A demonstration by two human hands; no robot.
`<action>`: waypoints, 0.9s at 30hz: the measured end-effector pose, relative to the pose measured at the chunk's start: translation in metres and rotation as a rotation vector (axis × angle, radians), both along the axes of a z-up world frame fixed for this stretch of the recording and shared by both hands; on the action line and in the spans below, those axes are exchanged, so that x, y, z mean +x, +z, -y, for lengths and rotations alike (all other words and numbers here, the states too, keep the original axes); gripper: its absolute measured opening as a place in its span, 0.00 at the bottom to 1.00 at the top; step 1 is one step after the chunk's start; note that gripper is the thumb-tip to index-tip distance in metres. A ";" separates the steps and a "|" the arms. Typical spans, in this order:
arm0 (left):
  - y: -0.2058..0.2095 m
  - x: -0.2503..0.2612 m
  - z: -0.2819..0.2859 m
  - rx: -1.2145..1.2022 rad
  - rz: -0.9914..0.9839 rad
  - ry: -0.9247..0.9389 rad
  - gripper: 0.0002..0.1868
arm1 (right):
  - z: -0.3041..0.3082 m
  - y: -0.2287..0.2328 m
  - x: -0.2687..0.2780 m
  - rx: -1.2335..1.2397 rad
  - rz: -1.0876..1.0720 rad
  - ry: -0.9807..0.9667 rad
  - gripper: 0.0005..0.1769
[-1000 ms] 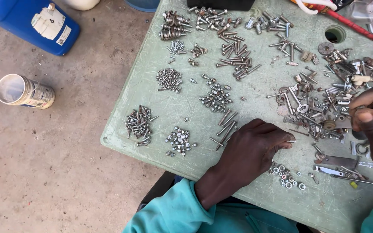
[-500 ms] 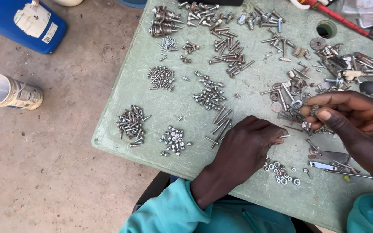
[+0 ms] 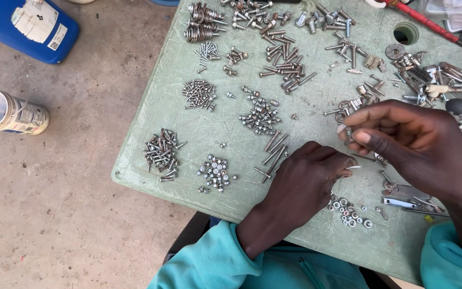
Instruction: Sorting and assembling small hardware components like nuts and bolts on a workshop table.
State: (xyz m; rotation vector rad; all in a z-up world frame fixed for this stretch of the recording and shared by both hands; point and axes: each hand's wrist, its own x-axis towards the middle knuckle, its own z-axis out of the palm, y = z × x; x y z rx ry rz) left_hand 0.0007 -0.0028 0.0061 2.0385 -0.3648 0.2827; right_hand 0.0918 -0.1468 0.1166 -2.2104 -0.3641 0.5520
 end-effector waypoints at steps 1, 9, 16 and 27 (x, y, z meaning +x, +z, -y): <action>0.000 -0.001 -0.001 -0.002 0.003 -0.005 0.22 | -0.003 -0.001 0.001 -0.002 0.003 -0.005 0.17; -0.002 0.000 -0.001 -0.043 -0.005 -0.018 0.30 | -0.005 -0.012 0.008 0.239 -0.188 -0.034 0.15; -0.001 0.000 0.000 -0.069 0.016 -0.004 0.21 | -0.005 -0.012 0.005 0.289 -0.213 -0.028 0.14; 0.001 0.001 0.000 -0.058 -0.009 0.010 0.13 | -0.003 -0.014 0.004 0.156 -0.105 -0.003 0.15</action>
